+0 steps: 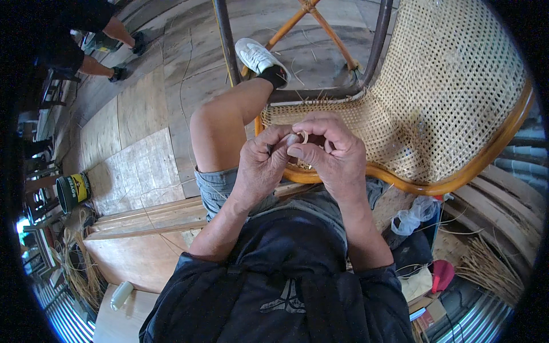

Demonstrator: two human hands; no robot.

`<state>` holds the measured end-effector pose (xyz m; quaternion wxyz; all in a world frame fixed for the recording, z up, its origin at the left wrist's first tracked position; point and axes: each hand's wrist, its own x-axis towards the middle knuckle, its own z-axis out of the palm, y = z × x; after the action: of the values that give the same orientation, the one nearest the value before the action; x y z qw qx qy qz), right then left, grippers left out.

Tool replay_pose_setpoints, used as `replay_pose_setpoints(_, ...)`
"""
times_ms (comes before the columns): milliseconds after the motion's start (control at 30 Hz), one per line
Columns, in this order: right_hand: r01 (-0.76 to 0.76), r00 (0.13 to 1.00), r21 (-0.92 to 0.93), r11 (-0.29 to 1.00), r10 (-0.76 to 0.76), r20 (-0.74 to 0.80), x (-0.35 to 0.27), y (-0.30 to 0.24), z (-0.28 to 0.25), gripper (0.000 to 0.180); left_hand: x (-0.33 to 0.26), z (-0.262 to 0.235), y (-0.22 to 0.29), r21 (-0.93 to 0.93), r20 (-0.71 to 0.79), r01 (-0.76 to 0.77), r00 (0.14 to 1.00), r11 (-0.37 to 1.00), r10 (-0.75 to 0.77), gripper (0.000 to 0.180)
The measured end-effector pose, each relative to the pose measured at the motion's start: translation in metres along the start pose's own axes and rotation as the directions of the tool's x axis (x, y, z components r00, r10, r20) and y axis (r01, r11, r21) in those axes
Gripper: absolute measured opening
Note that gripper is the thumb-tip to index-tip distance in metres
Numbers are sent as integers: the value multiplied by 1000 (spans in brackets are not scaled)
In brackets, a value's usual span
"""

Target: Weaving and repairing a rattan chair seat using strips of cane.

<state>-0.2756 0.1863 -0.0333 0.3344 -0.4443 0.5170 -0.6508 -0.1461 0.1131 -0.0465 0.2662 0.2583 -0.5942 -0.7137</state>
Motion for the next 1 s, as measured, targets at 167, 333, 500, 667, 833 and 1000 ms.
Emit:
replay_pose_setpoints(167,-29,999,-42,999,31,34,0,-12,8,34,3,-1,-2,-38,-69,-10,998,999,7,17)
replay_pose_setpoints(333,-85,995,101,991,79,57,-3,-6,3,43,3,-1,-3,-96,-82,-15,997,995,8,17)
replay_pose_setpoints(500,-87,996,-9,996,87,27,-4,-9,6,23,0,-2,-4,203,-75,-101,990,974,119,16)
replay_pose_setpoints(667,-2,995,-201,979,-18,-96,-11,-12,14,18,-5,0,0,223,-27,-200,977,954,211,13)
replay_pose_setpoints(833,10,988,-341,940,-62,-141,-11,-13,7,17,-13,-1,7,225,54,-166,986,960,157,18)
replay_pose_setpoints(1000,-7,980,-356,934,-65,-187,-15,-7,8,9,-16,0,7,195,106,-124,989,973,105,16)
